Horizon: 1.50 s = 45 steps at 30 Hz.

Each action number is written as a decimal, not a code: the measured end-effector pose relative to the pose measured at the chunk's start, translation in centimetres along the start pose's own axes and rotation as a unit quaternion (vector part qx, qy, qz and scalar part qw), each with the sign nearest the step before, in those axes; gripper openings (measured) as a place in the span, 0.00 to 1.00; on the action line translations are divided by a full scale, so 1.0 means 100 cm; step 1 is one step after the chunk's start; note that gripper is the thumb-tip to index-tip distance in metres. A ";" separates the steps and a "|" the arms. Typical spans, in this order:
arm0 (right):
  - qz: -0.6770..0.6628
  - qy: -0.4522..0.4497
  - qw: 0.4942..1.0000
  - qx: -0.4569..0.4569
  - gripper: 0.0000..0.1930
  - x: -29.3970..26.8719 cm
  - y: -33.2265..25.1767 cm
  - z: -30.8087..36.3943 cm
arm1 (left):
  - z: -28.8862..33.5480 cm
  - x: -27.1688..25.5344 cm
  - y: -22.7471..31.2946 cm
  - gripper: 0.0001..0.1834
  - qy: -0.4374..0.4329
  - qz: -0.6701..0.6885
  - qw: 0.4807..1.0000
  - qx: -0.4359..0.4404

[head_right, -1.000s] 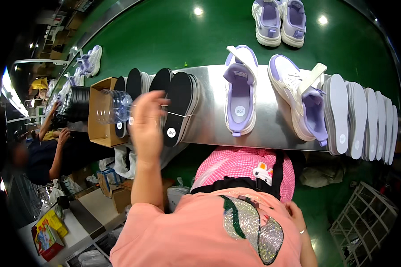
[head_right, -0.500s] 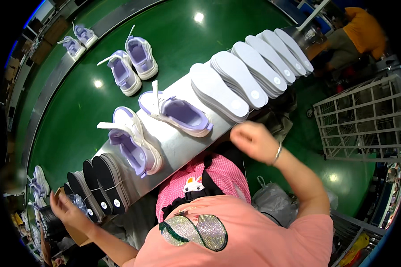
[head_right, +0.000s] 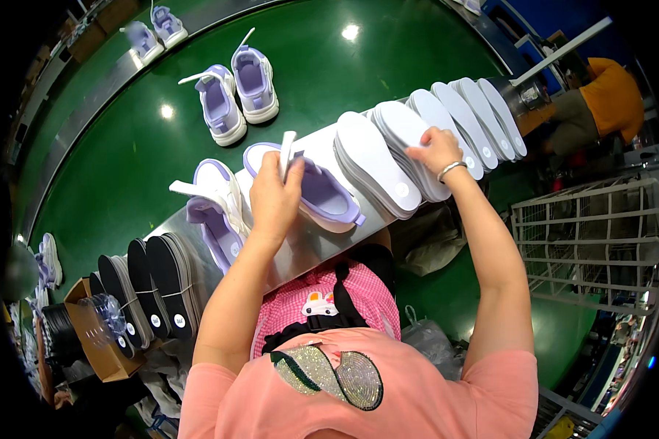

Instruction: The person gathers insoles, arranges them on the assembly table, and inserts the insoles into shoes by hand.

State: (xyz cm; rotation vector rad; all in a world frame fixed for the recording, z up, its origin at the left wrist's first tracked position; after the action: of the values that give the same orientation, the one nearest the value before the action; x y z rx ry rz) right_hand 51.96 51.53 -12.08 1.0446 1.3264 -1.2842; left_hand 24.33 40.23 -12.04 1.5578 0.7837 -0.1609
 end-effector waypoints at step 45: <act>0.314 -0.426 0.770 -0.356 0.16 0.056 -0.203 0.063 | 0.011 0.007 -0.026 0.13 0.038 0.023 0.996 -0.081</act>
State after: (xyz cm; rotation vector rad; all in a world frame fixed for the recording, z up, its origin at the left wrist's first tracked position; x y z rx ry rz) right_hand 31.59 43.51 -14.20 0.2123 0.5434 -0.4970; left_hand 23.77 39.31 -14.76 1.4335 0.8003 -0.0032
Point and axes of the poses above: each hand's wrist, its own z-axis away from the middle knuckle, its own x-axis out of the palm, y = z × x, the point moved 3 cm from there along -z, towards the middle knuckle, and after that the axes turned 1 degree about z, right-handed, at the moved point
